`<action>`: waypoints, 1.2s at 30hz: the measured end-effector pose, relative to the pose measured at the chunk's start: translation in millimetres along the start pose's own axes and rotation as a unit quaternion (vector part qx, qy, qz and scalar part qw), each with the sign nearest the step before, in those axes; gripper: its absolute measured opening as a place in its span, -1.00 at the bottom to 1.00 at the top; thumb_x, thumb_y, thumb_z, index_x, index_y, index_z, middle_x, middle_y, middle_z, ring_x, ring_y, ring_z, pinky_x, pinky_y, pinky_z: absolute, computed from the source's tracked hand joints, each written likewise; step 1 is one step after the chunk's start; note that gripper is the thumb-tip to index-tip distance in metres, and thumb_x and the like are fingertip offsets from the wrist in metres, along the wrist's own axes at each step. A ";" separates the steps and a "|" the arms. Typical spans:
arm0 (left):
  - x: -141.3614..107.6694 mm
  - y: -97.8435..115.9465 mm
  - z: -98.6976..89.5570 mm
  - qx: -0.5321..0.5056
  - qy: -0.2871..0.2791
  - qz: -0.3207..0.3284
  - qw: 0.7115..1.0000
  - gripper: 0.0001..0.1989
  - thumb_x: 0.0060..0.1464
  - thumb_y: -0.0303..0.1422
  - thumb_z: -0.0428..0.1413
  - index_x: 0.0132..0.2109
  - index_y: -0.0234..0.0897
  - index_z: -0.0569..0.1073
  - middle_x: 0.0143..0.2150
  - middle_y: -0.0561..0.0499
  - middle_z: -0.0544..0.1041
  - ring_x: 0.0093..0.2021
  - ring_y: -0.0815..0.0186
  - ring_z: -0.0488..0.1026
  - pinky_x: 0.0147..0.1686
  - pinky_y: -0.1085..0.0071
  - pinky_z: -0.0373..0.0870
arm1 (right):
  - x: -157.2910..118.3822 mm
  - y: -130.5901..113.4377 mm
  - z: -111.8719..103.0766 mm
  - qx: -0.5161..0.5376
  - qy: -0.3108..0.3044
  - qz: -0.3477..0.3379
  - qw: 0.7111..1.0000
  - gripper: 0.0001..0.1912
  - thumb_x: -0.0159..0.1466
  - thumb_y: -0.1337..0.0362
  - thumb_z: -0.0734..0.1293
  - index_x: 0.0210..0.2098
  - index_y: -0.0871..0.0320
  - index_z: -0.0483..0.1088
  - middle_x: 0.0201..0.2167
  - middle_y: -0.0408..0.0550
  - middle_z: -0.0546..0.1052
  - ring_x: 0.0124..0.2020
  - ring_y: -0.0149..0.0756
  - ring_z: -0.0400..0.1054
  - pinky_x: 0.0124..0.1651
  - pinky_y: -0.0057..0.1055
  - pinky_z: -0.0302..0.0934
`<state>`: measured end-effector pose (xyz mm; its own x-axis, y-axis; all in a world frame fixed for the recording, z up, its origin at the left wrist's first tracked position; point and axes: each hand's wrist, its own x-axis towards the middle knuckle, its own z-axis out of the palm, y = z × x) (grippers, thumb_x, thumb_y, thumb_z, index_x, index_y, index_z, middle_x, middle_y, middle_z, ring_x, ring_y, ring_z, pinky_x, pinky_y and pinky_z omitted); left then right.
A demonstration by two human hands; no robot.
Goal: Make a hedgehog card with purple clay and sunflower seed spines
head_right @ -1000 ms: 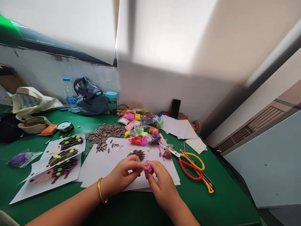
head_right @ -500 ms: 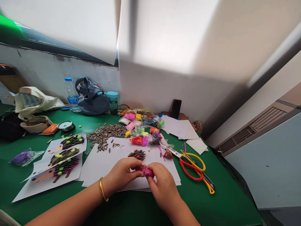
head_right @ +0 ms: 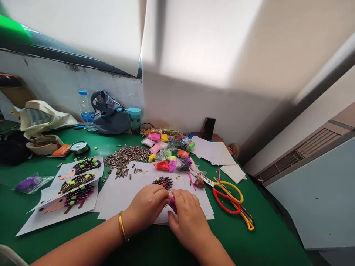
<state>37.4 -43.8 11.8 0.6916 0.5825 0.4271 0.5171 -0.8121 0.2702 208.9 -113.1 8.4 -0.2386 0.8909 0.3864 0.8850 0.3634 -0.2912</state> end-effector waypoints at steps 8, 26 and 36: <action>-1.0 -2.7 -1.6 0.036 -0.060 0.028 0.997 -0.81 0.21 -0.32 0.04 -0.38 -0.24 0.38 -0.41 0.04 0.44 -0.40 0.28 0.34 -0.41 0.35 0.17 | 4.9 -2.6 3.9 -0.067 -0.040 -0.013 0.997 -0.86 0.33 0.36 0.17 -0.34 0.14 0.34 -0.42 -0.05 0.42 -0.36 -0.21 0.25 -0.27 -0.30 0.04; 5.6 -4.0 -11.9 -0.307 0.037 -0.095 0.946 -0.86 0.14 -0.38 0.14 -0.15 -0.20 0.55 -0.25 0.01 0.55 -0.21 0.32 0.45 -0.17 0.42 0.36 | 12.7 -1.4 -13.8 0.051 -0.050 0.080 0.994 -0.82 0.36 0.24 0.16 -0.37 0.10 0.28 -0.42 -0.10 0.39 -0.37 -0.26 0.24 -0.33 -0.37 0.05; 2.5 -3.7 -8.7 -0.314 0.128 -0.073 0.938 -0.82 0.19 -0.43 0.07 -0.07 -0.22 0.50 -0.22 -0.02 0.55 -0.22 0.33 0.46 -0.17 0.38 0.41 | 15.3 7.1 -14.3 0.059 -0.074 0.114 0.989 -0.81 0.35 0.23 0.15 -0.24 0.09 0.37 -0.33 -0.08 0.49 -0.29 -0.23 0.35 -0.27 -0.37 0.17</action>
<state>32.8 -39.7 19.4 0.4511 0.7278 0.5165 0.1421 -0.6299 0.7635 217.3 -100.8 24.7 -0.1010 0.9804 0.1690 0.8715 0.1691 -0.4602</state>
